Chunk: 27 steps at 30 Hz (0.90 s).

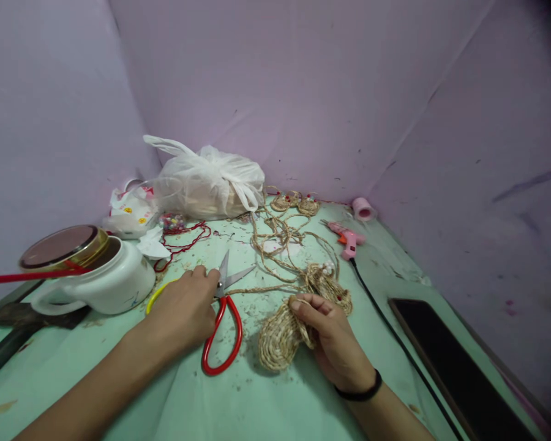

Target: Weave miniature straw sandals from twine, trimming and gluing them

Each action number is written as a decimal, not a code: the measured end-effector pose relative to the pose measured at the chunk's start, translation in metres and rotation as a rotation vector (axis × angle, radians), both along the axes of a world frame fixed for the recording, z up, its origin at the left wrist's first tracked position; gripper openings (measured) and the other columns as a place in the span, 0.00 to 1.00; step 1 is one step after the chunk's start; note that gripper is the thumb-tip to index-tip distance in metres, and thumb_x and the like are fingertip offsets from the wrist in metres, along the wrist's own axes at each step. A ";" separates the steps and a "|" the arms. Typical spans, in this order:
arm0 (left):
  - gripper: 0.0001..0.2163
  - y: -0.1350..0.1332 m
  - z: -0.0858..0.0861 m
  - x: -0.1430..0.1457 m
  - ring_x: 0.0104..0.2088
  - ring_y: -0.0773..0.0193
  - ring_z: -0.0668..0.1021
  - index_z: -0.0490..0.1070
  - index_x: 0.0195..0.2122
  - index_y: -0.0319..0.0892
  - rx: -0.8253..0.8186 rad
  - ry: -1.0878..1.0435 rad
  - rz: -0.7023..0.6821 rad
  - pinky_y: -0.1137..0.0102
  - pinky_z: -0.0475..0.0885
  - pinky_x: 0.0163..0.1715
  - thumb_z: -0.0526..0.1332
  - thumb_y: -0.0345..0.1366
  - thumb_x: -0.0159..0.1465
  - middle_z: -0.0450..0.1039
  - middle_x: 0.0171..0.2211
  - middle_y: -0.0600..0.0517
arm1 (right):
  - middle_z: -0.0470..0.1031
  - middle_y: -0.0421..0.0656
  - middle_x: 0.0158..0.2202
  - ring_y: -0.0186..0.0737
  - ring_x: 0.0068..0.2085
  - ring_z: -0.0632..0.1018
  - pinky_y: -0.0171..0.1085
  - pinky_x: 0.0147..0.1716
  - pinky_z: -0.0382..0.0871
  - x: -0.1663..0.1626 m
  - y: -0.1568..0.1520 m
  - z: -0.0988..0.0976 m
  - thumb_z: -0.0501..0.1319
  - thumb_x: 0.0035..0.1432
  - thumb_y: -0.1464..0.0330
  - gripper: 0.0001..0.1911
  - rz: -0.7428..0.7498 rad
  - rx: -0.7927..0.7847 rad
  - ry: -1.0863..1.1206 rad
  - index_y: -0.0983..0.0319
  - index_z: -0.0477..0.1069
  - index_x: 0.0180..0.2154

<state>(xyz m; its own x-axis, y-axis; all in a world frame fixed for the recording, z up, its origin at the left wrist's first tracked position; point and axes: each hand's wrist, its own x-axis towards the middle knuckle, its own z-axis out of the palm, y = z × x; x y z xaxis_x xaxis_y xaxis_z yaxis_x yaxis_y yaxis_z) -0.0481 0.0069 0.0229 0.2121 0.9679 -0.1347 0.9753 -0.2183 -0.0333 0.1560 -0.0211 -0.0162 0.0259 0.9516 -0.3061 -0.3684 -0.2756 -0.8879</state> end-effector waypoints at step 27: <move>0.10 0.022 0.017 -0.035 0.14 0.76 0.59 0.63 0.31 0.42 -0.165 -1.176 0.320 0.78 0.53 0.13 0.55 0.28 0.46 0.60 0.21 0.59 | 0.63 0.34 0.15 0.26 0.17 0.59 0.29 0.16 0.49 -0.002 0.001 0.002 0.68 0.36 0.66 0.11 0.013 0.045 0.013 0.65 0.69 0.21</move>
<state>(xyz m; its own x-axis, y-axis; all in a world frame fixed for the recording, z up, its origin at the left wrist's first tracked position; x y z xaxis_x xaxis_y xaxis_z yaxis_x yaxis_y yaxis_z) -0.0835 0.0288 0.0397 0.0430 0.9881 -0.1474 0.4036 0.1178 0.9073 0.1537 -0.0200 -0.0143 0.0093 0.9646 -0.2635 -0.3767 -0.2407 -0.8945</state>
